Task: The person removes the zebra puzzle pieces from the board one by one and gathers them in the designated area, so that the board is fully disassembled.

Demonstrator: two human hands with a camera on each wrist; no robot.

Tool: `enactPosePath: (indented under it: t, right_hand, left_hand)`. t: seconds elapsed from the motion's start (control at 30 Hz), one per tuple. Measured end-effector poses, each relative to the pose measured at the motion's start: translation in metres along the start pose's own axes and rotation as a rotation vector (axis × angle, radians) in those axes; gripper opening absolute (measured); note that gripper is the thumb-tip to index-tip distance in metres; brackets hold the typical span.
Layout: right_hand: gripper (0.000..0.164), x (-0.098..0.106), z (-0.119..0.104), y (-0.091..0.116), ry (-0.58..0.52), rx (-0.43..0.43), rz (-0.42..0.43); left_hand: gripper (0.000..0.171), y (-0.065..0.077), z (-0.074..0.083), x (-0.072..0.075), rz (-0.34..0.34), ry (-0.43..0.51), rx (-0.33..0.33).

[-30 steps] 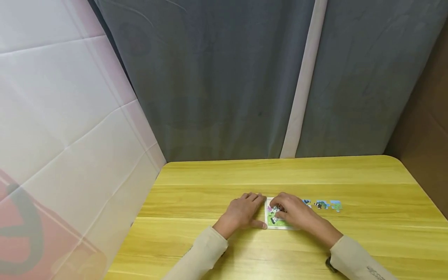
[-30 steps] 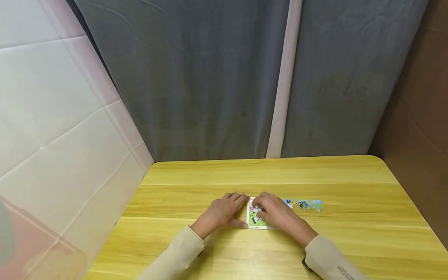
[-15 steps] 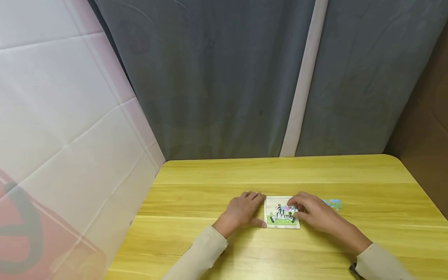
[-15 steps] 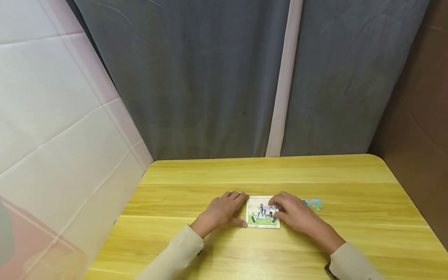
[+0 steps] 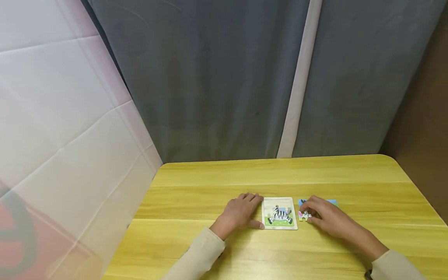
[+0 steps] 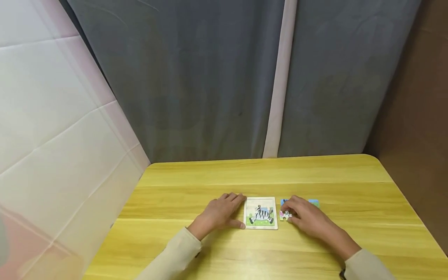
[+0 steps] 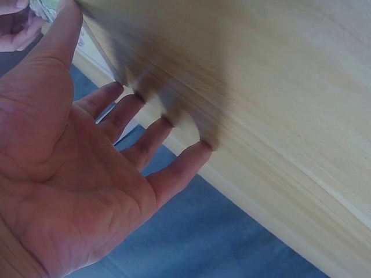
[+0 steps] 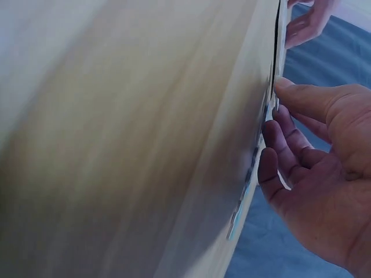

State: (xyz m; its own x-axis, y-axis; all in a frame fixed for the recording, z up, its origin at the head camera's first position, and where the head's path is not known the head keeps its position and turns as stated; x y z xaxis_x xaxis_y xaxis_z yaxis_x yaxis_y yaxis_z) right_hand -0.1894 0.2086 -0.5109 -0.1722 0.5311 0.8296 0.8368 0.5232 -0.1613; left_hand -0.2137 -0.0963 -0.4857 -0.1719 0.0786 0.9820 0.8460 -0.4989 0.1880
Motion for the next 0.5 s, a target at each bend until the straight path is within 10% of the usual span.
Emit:
enactPosePath:
  t: [0.5]
  right_hand:
    - [0.035,-0.0001,0.0044,0.0024,0.048,-0.032,0.025]
  left_hand:
    - [0.095,0.0007,-0.0005,-0.0023,0.007,0.001,0.005]
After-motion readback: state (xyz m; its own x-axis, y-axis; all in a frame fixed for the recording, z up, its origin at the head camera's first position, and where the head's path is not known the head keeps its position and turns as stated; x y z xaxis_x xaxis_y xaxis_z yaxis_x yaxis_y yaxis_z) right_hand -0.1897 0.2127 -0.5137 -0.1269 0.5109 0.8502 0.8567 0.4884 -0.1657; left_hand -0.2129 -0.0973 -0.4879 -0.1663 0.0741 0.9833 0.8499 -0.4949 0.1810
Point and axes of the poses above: each hand's wrist, its own y-axis away from the middle knuckle, its own x-axis out of the back of the hand, z = x × y, the point moved 2 cm from there along -y, towards the middle knuckle, and after that the axes turned 3 degrees about y, right-handed, at the moved point
